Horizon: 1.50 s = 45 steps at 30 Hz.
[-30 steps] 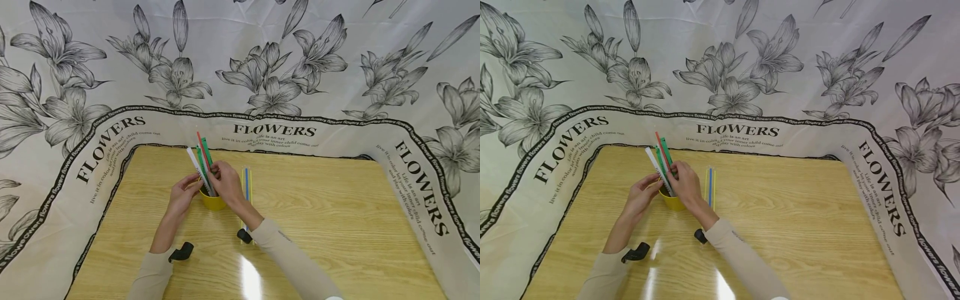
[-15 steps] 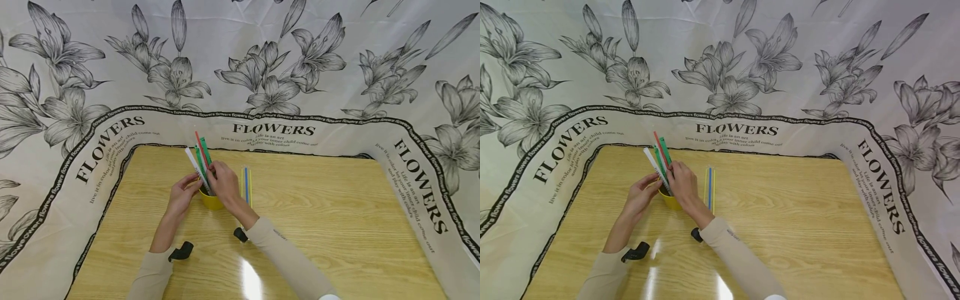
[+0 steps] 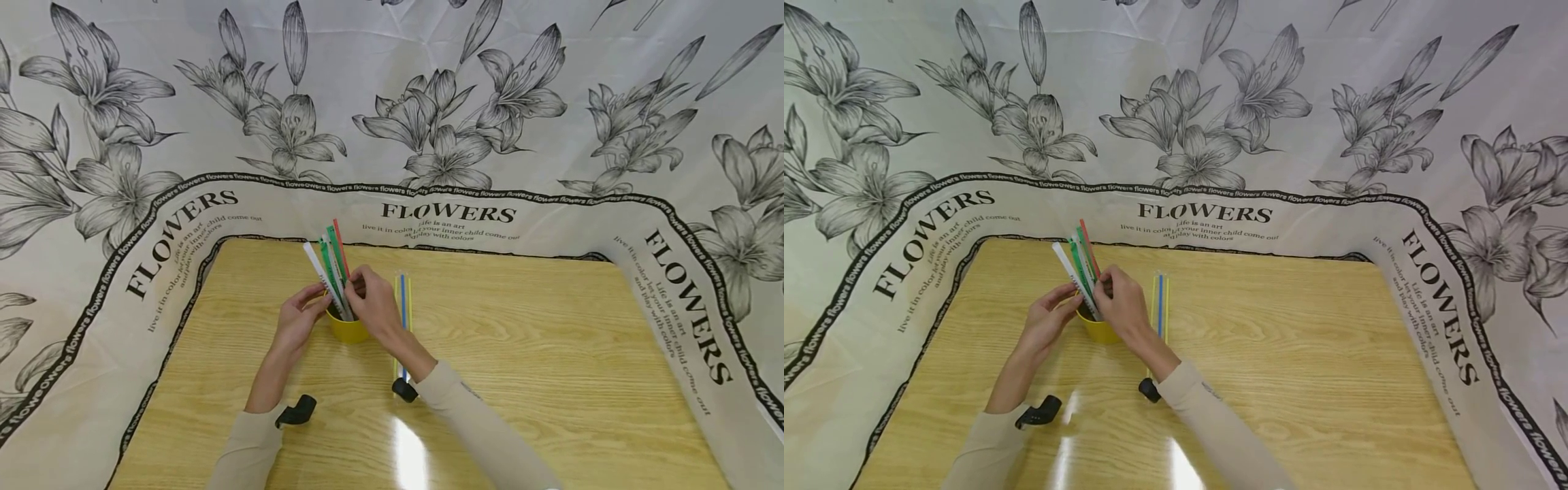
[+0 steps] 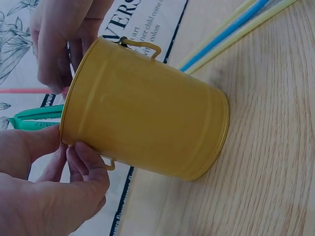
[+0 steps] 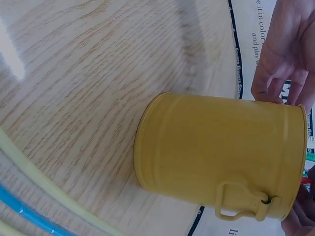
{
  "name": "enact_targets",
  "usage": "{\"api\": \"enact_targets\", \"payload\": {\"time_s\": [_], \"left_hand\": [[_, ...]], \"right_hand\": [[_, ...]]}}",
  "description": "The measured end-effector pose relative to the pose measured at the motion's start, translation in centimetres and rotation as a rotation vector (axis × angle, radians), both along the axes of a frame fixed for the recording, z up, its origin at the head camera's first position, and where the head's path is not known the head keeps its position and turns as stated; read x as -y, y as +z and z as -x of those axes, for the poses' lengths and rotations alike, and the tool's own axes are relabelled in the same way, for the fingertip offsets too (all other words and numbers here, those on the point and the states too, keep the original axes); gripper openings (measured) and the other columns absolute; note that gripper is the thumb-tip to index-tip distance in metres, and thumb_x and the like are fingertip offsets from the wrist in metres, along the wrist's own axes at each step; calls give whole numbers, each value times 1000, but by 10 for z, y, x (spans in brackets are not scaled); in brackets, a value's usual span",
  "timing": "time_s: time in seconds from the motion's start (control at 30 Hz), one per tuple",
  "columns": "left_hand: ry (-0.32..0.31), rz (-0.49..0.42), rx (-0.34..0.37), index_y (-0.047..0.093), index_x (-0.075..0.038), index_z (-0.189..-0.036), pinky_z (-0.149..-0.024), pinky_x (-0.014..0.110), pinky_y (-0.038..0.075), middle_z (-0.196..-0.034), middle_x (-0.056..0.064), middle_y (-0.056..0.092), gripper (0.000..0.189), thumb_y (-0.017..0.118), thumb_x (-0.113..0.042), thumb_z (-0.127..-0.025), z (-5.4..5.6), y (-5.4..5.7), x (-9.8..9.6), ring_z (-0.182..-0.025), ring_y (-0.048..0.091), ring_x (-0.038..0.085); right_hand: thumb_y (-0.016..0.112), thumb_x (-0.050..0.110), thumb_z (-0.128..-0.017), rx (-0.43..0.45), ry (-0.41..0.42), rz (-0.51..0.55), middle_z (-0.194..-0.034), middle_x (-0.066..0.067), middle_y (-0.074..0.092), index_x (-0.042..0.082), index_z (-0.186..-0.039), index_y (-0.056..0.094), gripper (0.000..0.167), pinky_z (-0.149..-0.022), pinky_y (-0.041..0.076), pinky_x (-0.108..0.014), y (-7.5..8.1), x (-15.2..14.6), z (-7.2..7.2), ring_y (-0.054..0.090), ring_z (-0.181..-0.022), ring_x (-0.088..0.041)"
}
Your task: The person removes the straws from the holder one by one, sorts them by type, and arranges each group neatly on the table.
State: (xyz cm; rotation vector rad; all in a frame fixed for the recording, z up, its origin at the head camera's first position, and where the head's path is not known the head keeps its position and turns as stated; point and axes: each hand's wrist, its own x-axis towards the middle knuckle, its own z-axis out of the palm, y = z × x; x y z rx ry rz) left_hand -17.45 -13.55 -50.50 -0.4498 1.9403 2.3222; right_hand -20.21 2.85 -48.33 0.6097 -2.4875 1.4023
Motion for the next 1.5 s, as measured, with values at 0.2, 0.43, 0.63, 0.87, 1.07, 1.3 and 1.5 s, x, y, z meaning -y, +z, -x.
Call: {"api": "enact_targets", "payload": {"time_s": [0.2, 0.43, 0.63, 0.87, 1.07, 1.3, 1.5], "left_hand": [[8, -7, -3, 59, 5, -136, -85, 19, 54, -133, 13, 57, 38, 67, -5, -100, 1, -1, 0, -104, 60, 9], [-15, -4, -20, 57, 5, -139, -85, 19, 54, -133, 13, 56, 40, 66, -4, -101, 0, -1, -1, -104, 61, 9], [-17, -14, -19, 57, 4, -139, -87, 20, 55, -132, 11, 55, 40, 65, -3, -101, 0, -2, 0, -106, 61, 11], [-22, -11, -14, 56, 4, -140, -87, 20, 55, -134, 11, 54, 41, 64, -3, -101, 0, -2, 0, -110, 59, 11], [-21, -21, -10, 56, 4, -141, -88, 20, 55, -135, 12, 53, 41, 65, -3, -101, -1, 0, 0, -112, 58, 13], [-6, -36, -17, 56, 7, -139, -88, 19, 54, -133, 13, 54, 41, 65, -2, -100, 0, 0, -1, -108, 59, 10], [0, -44, -18, 56, 6, -139, -87, 20, 55, -131, 12, 56, 41, 66, -2, -100, -1, -1, -1, -108, 59, 11]], "right_hand": [[66, 0, -97, 24, -3, 92, -95, -13, 70, 0, -103, 61, 8, -73, 61, -24, 0, -9, 3, 71, -87, -24], [70, -1, -95, 32, -23, 213, -98, -16, 72, -4, -115, 62, 22, -71, 63, -28, 8, -21, 7, 72, -87, -28], [71, 1, -96, 41, -35, 293, -99, -19, 72, -6, -114, 64, 20, -70, 63, -28, 12, -31, 13, 72, -87, -31], [70, -2, -96, 100, -39, 392, -99, -23, 71, -7, -117, 64, 22, -74, 63, -47, 22, -43, 16, 72, -88, -37], [67, -4, -97, 169, -38, 508, -104, -26, 68, -8, -120, 62, 24, -76, 63, -45, 32, -55, 19, 70, -90, -41], [68, -5, -97, 266, -65, 627, -107, -29, 66, -10, -123, 60, 28, -77, 64, -41, 38, -67, 26, 72, -80, -14], [67, -6, -96, 323, -74, 731, -110, -33, 64, -13, -123, 58, 29, -81, 63, -43, 45, -78, 31, 72, -83, -17]]}}
